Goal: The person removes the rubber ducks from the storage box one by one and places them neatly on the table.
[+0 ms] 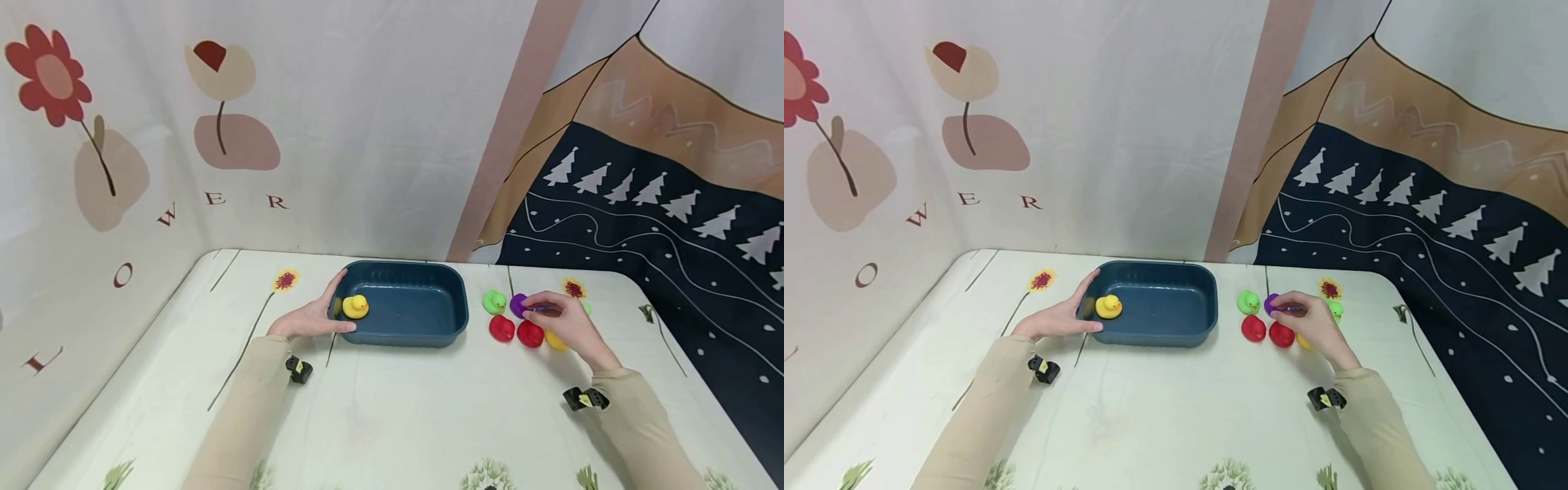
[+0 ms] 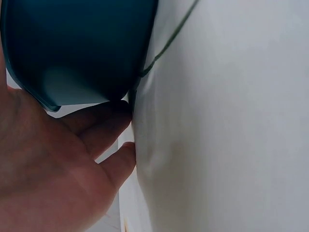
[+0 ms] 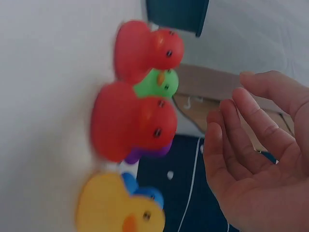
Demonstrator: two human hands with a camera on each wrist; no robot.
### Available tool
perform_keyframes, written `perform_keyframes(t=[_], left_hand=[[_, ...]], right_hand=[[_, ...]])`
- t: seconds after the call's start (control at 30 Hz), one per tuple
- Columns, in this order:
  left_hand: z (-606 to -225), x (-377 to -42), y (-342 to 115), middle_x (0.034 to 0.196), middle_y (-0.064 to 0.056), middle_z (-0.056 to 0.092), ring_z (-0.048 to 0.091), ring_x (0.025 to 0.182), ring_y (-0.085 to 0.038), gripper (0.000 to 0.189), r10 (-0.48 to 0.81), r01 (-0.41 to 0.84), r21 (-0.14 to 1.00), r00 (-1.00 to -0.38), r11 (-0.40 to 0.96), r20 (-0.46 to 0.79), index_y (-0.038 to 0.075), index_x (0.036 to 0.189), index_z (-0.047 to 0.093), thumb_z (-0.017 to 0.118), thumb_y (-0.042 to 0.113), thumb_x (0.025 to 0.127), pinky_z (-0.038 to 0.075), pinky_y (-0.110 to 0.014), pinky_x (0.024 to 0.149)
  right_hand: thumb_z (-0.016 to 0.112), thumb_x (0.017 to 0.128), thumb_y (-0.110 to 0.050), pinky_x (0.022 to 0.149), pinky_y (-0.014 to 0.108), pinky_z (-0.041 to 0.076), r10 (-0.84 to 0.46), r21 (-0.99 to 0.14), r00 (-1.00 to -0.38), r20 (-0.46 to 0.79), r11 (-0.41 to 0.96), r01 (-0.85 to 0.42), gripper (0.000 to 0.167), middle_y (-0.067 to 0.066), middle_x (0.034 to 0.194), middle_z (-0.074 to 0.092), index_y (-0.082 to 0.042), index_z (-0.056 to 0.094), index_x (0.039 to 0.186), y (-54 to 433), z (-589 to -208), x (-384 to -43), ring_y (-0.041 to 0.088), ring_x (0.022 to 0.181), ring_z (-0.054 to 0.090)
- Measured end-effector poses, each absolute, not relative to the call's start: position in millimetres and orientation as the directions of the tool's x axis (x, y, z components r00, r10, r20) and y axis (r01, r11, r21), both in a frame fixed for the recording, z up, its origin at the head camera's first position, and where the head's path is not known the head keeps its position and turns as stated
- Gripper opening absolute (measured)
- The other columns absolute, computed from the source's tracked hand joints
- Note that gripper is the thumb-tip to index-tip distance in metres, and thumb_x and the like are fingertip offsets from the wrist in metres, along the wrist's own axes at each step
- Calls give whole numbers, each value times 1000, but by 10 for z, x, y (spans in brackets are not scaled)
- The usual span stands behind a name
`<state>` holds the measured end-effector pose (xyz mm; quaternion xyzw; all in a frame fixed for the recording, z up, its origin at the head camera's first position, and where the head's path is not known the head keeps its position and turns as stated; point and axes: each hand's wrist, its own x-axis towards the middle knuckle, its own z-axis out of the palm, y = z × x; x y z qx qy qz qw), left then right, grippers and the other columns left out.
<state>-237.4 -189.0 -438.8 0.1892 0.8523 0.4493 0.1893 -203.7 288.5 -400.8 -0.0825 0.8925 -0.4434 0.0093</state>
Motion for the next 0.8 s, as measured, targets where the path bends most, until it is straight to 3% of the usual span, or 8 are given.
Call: perform_keyframes(t=[0.3, 0.8], left_hand=[[-4399, -2361, -1900, 160, -16, -4, 17, 139, -47, 112, 487, 136, 838, -857, 528, -168, 31, 153, -14, 74, 37, 85, 21, -66, 106], [-4361, -2353, -1897, 160, -17, -6, 16, 140, -46, 110, 485, 131, 838, -857, 529, -172, 31, 153, -15, 73, 35, 86, 19, -65, 107]], right_hand=[[68, 89, -6, 81, 15, 48, -236, -816, -968, 90, 540, -207, 25, 19, 111, 64, 5, 66, 112, 2601, -4001, -2106, 32, 99, 62], [69, 90, -11, 84, 23, 51, -361, -841, -927, 104, 466, -276, 26, 15, 112, 64, -1, 66, 114, 2111, -3858, -2247, 29, 101, 62]])
